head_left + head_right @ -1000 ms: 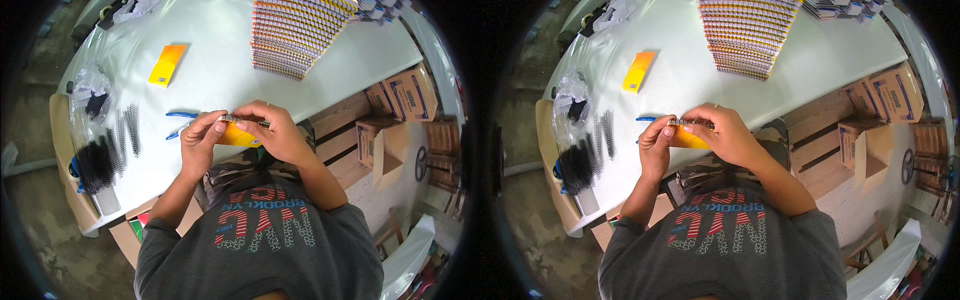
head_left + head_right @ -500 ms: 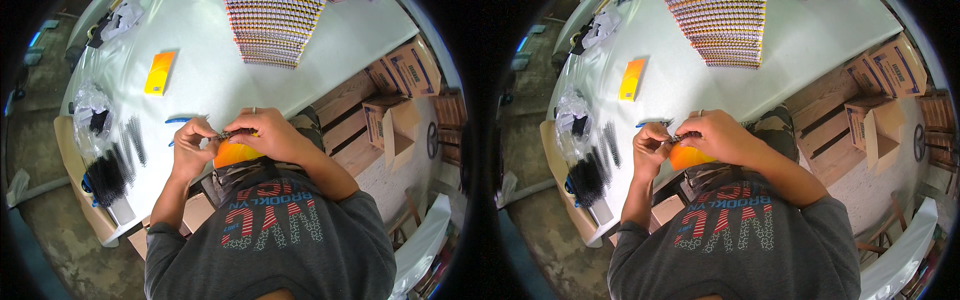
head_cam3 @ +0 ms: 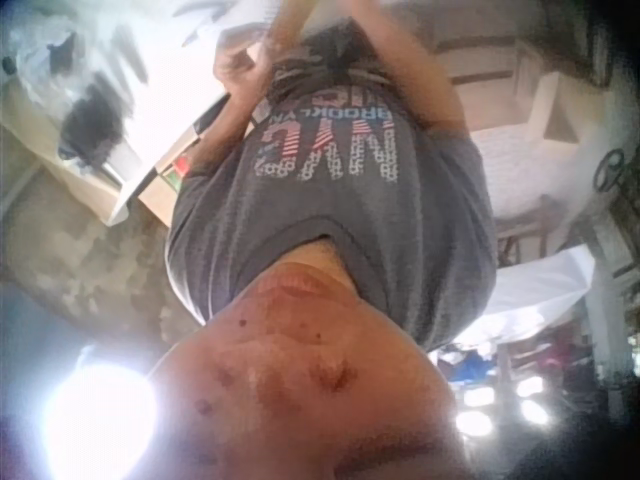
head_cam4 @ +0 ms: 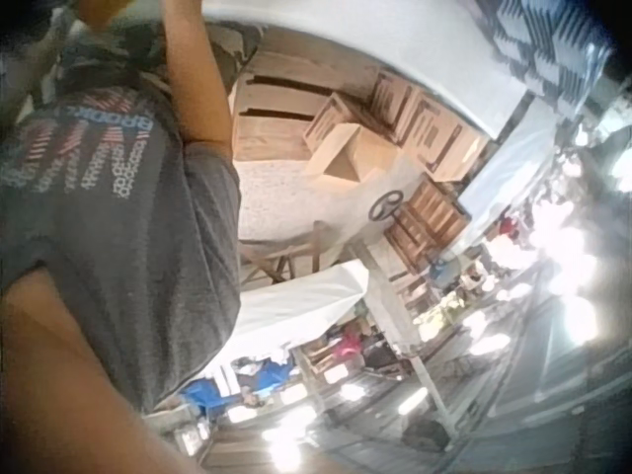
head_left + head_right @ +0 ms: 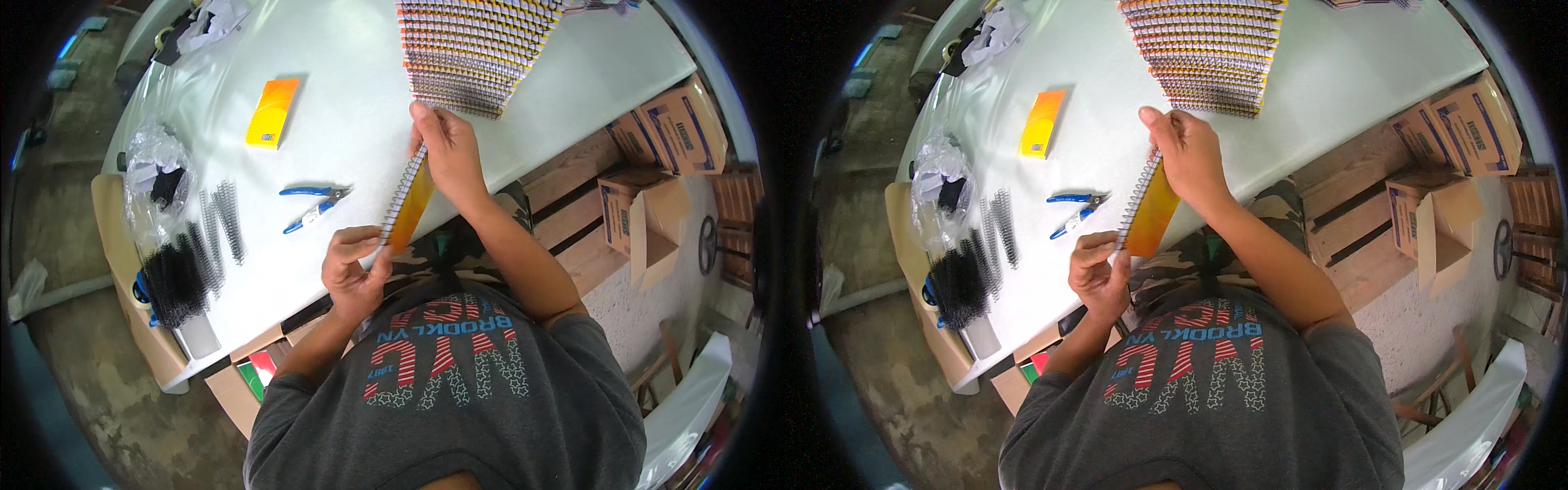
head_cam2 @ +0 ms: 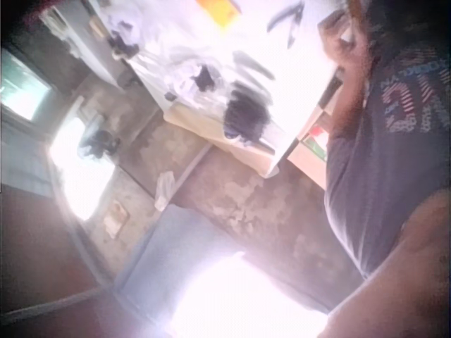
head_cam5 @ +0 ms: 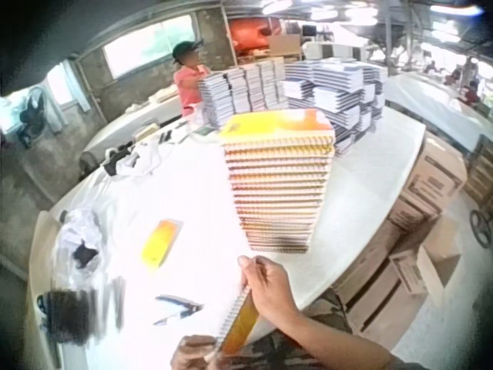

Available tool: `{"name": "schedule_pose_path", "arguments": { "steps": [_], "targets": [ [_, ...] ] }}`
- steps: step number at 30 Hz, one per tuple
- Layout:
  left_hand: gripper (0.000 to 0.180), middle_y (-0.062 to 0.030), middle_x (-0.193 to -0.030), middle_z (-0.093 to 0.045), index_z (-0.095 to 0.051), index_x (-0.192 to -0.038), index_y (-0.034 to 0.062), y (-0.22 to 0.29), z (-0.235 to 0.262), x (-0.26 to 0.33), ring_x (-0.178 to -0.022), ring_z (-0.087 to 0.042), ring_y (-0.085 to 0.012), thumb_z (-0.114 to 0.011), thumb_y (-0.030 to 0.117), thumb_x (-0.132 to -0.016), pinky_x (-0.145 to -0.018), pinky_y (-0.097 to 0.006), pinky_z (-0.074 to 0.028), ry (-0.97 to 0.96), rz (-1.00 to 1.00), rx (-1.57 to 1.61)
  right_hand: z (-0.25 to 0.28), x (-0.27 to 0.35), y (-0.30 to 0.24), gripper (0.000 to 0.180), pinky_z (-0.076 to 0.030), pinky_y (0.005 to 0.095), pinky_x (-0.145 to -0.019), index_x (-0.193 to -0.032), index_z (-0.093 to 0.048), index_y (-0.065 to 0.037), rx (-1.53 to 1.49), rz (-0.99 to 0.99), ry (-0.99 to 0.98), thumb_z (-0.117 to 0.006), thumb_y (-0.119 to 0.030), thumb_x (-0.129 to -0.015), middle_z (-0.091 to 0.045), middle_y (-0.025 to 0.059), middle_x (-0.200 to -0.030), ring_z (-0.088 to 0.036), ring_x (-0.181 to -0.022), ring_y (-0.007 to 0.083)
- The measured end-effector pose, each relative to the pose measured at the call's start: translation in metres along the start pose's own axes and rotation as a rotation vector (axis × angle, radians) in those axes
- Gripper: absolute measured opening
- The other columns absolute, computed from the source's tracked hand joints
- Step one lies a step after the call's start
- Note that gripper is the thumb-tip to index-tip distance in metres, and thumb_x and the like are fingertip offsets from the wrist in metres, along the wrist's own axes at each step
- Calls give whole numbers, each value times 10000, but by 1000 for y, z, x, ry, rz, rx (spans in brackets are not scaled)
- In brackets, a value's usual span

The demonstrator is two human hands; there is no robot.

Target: The person inserts a spiral coil into a notebook, trims the excess coil using pliers, and places the notebook onto a stack.

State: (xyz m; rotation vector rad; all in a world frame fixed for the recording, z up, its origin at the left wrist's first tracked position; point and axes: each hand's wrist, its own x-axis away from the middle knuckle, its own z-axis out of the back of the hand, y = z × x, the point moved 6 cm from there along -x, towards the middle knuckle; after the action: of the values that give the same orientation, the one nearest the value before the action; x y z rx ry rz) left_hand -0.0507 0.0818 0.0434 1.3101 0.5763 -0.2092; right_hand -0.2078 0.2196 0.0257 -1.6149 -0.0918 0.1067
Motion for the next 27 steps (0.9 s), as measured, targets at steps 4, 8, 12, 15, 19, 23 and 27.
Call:
{"name": "schedule_pose_path", "arguments": {
  "steps": [4, 8, 12, 15, 19, 23, 27],
  "targets": [
    [366, -238, -1224, -472, -566, -1078, 11, -9, 35, -42, -1152, -446, -372, -640, 260, -820, -942, -452, -361, -167, 37, -920, -22, -17, -41, 531, -407, 367, -508, -639, -568, -36, 624, 460, -296, -495, -507, -874, -560, 133, -547, -547, -519, 286],
    [383, -199, -1238, -453, -543, -1032, 42, -45, 55, -30, -1156, -412, -373, -714, 237, -750, -968, -474, -310, -251, 34, -1293, -68, -16, -9, 509, -437, 426, -581, -676, -573, -55, 862, 727, -640, -474, -517, -864, -588, 130, -598, -566, -587, 337],
    [366, -219, -1176, -443, -484, -975, 26, -62, 66, -11, -1089, -437, -370, -723, 180, -744, -907, -466, -352, -230, 238, -968, -81, -11, 31, 329, -459, 362, -610, -859, -633, -45, 522, 284, -739, -509, -346, -908, -621, 141, -696, -600, -607, 273],
    [397, -220, -1181, -411, -497, -1033, 37, -55, 51, -6, -1082, -425, -367, -713, 220, -754, -896, -456, -357, -165, 300, -871, -77, -11, 40, 309, -466, 314, -588, -902, -630, -46, 318, 77, -777, -474, -311, -931, -615, 94, -674, -603, -565, 173],
    [397, -228, -1262, -354, -529, -1031, 50, -49, 36, -10, -1202, -308, -430, -707, 274, -757, -965, -523, -271, -252, 191, -1100, -77, -12, 44, 303, -471, 297, -585, -888, -630, -57, 217, 19, -801, -459, -303, -937, -612, 68, -655, -609, -553, 142],
    [364, -225, -1356, -278, -552, -982, 70, -41, 36, -27, -1297, -150, -487, -702, 313, -757, -1017, -581, -191, -331, 95, -1196, -75, -12, 45, 261, -446, 253, -548, -903, -596, 0, 161, 1, -817, -448, -209, -949, -576, 42, -702, -555, -533, 105],
    [367, -214, -1316, -376, -544, -964, 58, -51, 41, -32, -1260, -287, -414, -717, 292, -741, -1009, -519, -268, -447, 70, -1105, -76, -11, 43, 246, -445, 248, -555, -910, -594, 0, 129, 5, -815, -450, -197, -944, -579, 40, -726, -550, -551, 101]
  ]
}}
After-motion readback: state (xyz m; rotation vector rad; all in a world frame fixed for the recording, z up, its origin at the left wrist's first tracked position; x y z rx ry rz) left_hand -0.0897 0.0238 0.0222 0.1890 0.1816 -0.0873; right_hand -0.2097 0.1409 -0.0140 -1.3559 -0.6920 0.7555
